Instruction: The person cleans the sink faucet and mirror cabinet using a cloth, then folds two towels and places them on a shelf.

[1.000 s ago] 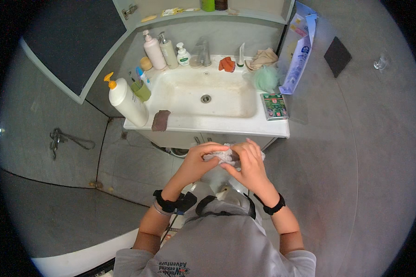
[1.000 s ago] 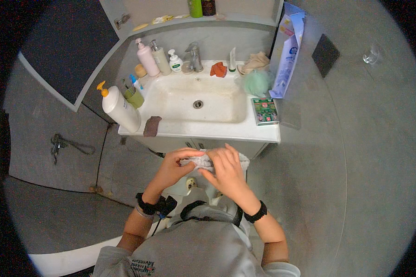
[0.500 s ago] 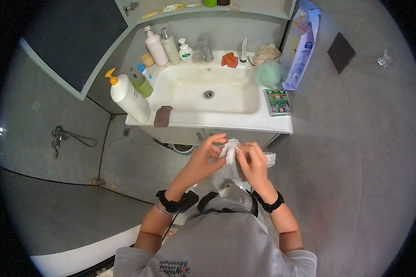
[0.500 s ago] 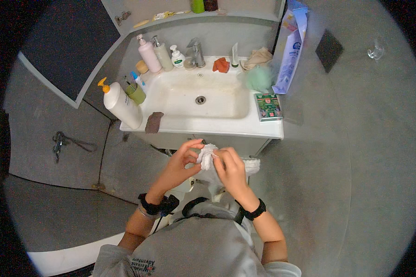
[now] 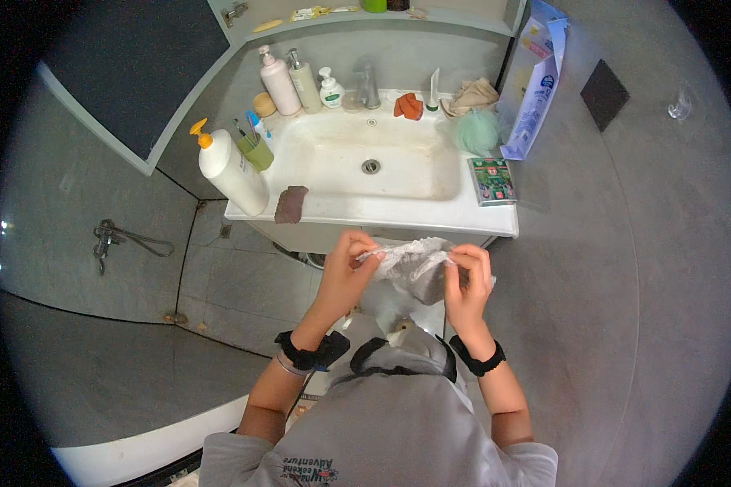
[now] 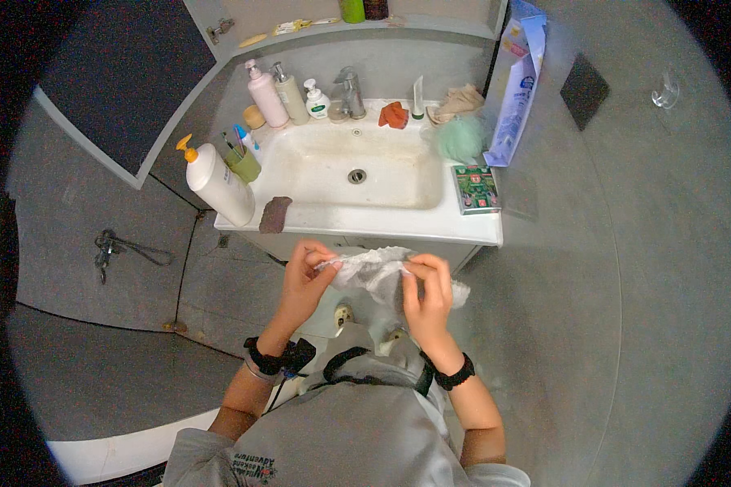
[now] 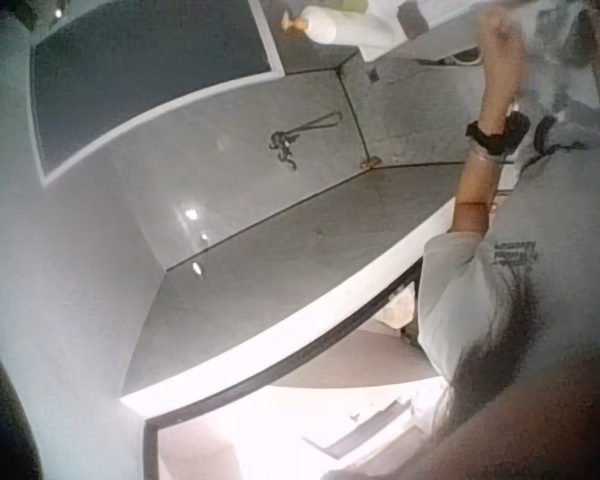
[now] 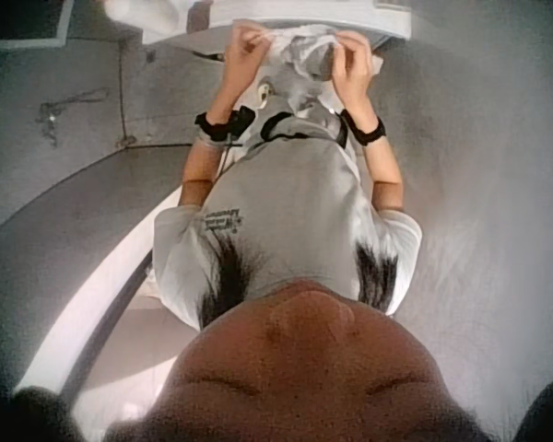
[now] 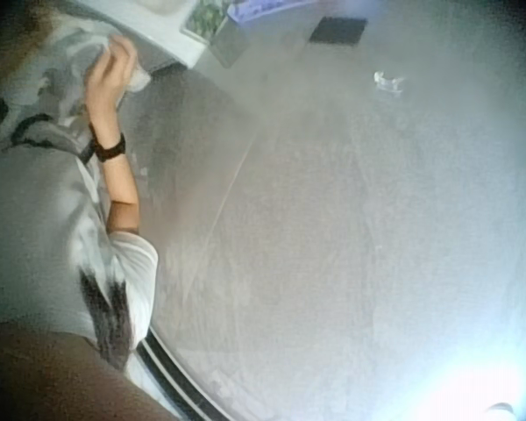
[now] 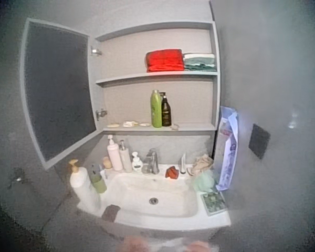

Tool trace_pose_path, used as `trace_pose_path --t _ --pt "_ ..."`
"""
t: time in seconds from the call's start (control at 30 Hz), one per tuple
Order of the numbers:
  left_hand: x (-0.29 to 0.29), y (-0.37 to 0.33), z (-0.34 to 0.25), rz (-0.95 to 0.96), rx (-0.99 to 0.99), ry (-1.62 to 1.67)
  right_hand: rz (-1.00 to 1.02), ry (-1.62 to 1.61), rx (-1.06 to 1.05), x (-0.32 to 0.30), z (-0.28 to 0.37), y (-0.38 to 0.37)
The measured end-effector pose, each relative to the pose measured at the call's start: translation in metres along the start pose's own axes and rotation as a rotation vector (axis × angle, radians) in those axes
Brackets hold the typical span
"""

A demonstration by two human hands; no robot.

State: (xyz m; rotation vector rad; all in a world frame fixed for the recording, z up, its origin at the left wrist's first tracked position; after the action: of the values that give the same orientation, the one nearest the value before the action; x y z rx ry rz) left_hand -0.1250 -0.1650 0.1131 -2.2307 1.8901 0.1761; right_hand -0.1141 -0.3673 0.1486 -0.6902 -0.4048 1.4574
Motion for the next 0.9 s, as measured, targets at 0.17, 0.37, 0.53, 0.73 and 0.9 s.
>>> trace_pose_path --t 0.17,0.37,0.53,0.73,0.9 --pt "-0.001 -0.002 -0.022 -0.006 0.161 -0.107 0.191 -0.154 0.142 0.013 0.001 0.004" --pt "0.018 0.002 -0.04 0.163 0.231 -0.255 0.25 -0.173 0.227 0.036 0.013 -0.009" --pt "0.028 0.01 -0.038 0.251 0.254 -0.149 0.195 -0.101 0.25 0.045 0.007 -0.008" --pt "0.038 0.008 -0.021 0.328 0.05 -0.146 0.215 -0.075 0.231 0.053 0.007 -0.005" --pt "0.04 0.01 -0.023 0.438 0.044 -0.336 0.277 -0.06 0.294 0.052 -0.004 -0.003"
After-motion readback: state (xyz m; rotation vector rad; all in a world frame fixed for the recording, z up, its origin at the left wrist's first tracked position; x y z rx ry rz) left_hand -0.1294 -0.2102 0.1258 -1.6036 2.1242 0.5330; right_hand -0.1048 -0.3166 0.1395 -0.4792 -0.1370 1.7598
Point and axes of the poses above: each hand's wrist, its own y-axis away from the middle knuckle, its own x-axis out of the palm, z = x × y, the point moved 10 cm from there along -y, towards the middle knuckle, and after that the axes turned 8 degrees about -y, right-handed, at the moved point
